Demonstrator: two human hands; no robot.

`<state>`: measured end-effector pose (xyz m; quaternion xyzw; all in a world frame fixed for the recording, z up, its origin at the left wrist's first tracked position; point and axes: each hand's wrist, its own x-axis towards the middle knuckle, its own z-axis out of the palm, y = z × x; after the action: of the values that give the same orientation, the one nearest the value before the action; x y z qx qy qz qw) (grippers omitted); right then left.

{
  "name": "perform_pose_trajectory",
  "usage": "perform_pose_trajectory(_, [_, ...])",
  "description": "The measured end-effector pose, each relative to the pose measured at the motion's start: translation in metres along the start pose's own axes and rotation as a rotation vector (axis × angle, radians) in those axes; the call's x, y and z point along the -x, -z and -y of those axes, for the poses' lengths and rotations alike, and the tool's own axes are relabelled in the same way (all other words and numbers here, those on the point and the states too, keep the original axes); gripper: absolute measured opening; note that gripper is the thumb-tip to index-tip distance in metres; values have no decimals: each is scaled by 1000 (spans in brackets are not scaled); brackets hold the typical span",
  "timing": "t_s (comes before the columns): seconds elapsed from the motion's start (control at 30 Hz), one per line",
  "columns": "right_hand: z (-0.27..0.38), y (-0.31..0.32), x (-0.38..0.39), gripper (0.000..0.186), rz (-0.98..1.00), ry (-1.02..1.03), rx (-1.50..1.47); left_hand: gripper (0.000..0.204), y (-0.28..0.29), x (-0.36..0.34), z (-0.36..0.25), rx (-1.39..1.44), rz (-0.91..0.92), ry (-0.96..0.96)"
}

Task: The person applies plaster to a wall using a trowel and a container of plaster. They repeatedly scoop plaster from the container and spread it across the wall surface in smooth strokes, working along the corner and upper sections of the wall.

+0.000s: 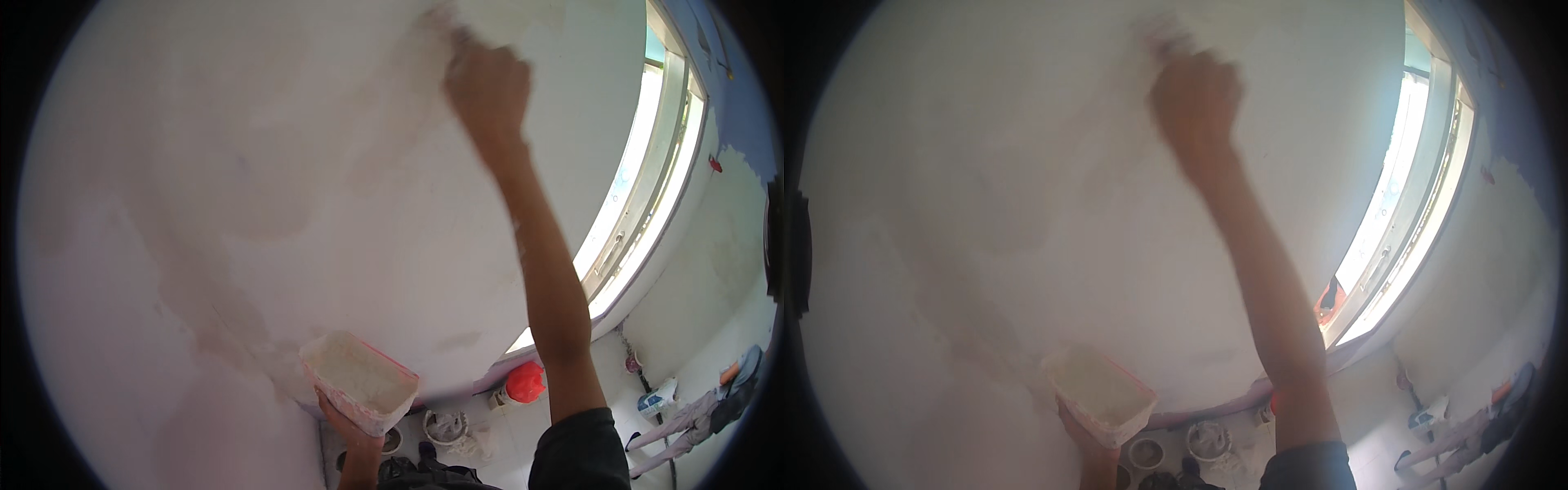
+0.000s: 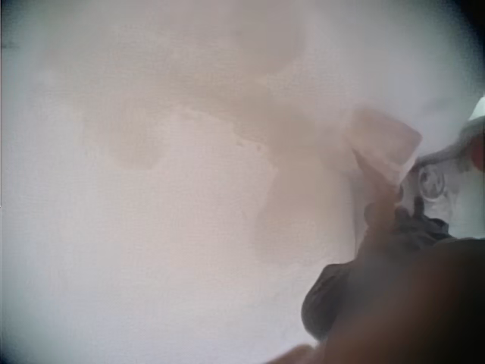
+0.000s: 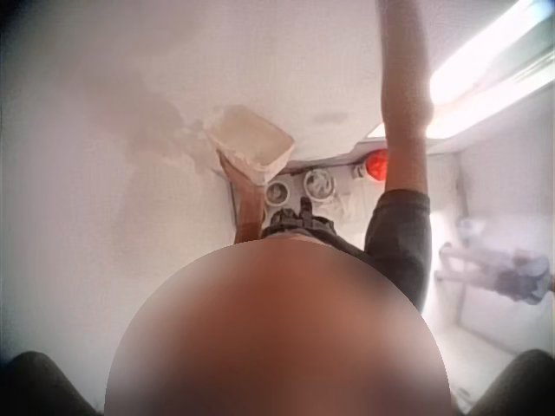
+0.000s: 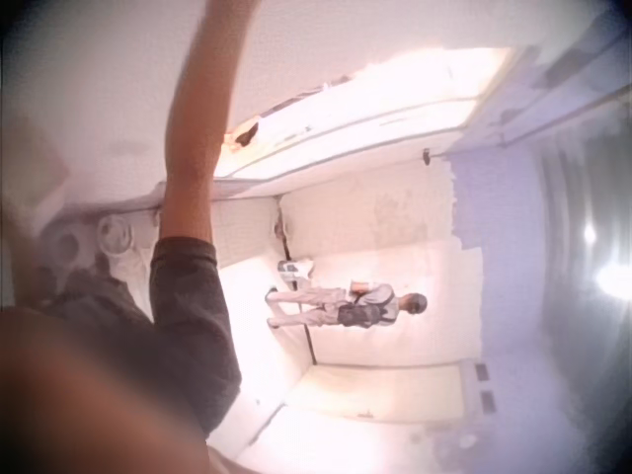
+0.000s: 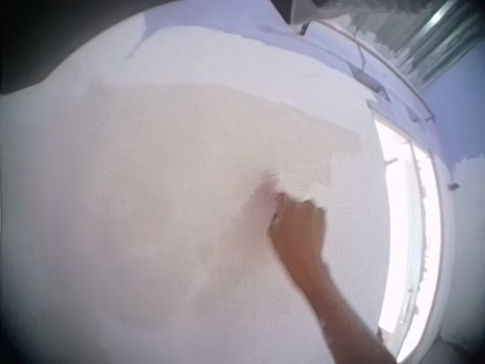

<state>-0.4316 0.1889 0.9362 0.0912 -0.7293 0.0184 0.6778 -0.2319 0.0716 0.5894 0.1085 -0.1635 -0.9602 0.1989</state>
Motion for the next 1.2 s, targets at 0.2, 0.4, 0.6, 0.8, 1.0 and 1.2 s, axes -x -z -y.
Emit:
perform_pose_trajectory(0.2, [34,24,95,6,259,320,-440,43,22,-8,5,-6,-31,-7])
perform_pose_trajectory(0.4, [-93,-9,-12,31,-203,313,-78,44,10,-14,25,48,-13,60])
perform_pose_trajectory(0.6, [-87,-7,97,43,93,313,-182,49,38,-21,31,-96,99,-57])
perform_pose_trajectory(0.8, [-135,19,-1,37,-4,-230,-44,56,32,-23,31,6,84,59])
perform_pose_trajectory(1.0, [-32,0,-16,22,-162,121,8,56,54,-26,32,25,100,16])
perform_pose_trajectory(1.2, [20,16,81,24,72,281,-288,52,58,-13,18,17,0,8])
